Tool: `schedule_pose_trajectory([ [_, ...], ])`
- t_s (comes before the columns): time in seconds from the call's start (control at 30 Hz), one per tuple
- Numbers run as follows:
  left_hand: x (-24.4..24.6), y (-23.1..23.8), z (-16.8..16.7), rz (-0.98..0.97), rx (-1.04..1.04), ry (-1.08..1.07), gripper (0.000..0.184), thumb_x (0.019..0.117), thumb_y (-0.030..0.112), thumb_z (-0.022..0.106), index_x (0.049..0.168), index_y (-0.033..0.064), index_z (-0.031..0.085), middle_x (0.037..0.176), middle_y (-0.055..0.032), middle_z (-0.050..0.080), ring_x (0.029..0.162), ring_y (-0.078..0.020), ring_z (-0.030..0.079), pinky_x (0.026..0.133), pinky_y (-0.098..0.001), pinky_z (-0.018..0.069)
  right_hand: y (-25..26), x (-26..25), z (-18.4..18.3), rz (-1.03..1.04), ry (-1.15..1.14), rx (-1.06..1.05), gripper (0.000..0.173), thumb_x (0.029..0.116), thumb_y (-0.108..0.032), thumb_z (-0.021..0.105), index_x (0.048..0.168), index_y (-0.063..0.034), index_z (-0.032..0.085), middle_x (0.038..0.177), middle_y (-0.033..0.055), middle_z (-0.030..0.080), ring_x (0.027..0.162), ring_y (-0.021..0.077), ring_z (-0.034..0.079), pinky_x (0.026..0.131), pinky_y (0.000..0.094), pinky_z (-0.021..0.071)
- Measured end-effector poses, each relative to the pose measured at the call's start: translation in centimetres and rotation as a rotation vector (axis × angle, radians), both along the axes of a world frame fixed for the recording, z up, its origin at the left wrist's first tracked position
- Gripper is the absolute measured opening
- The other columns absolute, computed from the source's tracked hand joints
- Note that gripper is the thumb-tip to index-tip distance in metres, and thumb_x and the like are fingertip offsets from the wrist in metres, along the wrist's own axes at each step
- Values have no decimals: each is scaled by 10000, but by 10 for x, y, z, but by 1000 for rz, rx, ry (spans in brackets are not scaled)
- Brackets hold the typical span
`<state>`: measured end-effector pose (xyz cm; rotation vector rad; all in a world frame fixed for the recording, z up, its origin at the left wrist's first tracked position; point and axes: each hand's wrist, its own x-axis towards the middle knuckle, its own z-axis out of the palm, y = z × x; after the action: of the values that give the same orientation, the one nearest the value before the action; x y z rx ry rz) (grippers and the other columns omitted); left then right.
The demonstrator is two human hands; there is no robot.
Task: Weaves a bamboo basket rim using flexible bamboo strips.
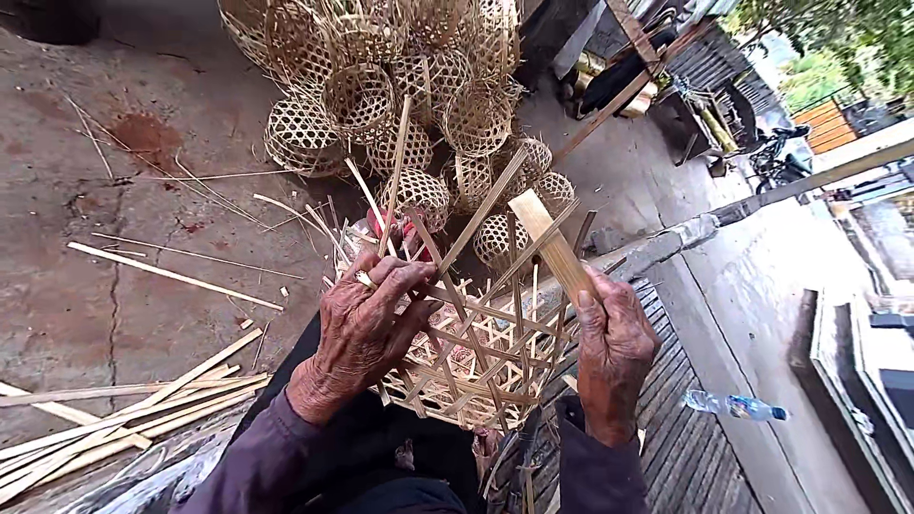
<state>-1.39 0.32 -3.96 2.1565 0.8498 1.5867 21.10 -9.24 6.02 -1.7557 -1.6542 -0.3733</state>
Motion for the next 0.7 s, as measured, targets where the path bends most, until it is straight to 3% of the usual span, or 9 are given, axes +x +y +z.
schedule_pose_trajectory([
  [0.13, 1, -3, -4, -9, 21, -25, 293, 959, 272, 666, 1124, 37, 725, 954, -88, 695, 839, -176, 580, 762, -304, 443, 25, -16, 18, 35, -132, -8, 324, 1057, -220, 545, 1263, -32, 710, 906, 110, 646, 790, 164, 615, 708, 292, 498],
  [0.27, 1, -5, -7, -19, 17, -49, 283, 963, 280, 665, 1120, 51, 719, 970, -80, 698, 850, -160, 579, 774, -290, 436, 40, -21, 31, 256, -62, 71, 281, 1066, -197, 545, 1156, 20, 700, 989, 105, 668, 910, 66, 621, 819, 188, 499],
  [0.4, -1, -4, -6, -22, -4, -61, 289, 961, 276, 668, 1099, 28, 721, 931, -86, 692, 828, -159, 581, 781, -289, 440, 46, -13, 37, 468, 26, 40, 296, 1087, -252, 504, 1197, -32, 669, 1084, 19, 670, 1038, -18, 627, 910, 153, 509],
  [0.57, -1, -3, -9, -41, -2, -111, 290, 952, 265, 679, 1096, 17, 721, 928, -76, 691, 849, -137, 581, 786, -259, 443, 52, 1, 52, 635, -22, -146, 289, 1079, -187, 512, 1145, 21, 702, 976, 52, 659, 926, -14, 614, 838, 127, 496],
  [0.7, -2, -3, -11, -41, -14, -124, 300, 958, 264, 670, 1099, 4, 717, 933, -78, 698, 842, -134, 579, 772, -264, 446, 59, 12, 54, 730, -72, -279, 280, 1059, -153, 529, 1108, 22, 742, 975, 86, 710, 930, 9, 642, 879, 135, 501],
])
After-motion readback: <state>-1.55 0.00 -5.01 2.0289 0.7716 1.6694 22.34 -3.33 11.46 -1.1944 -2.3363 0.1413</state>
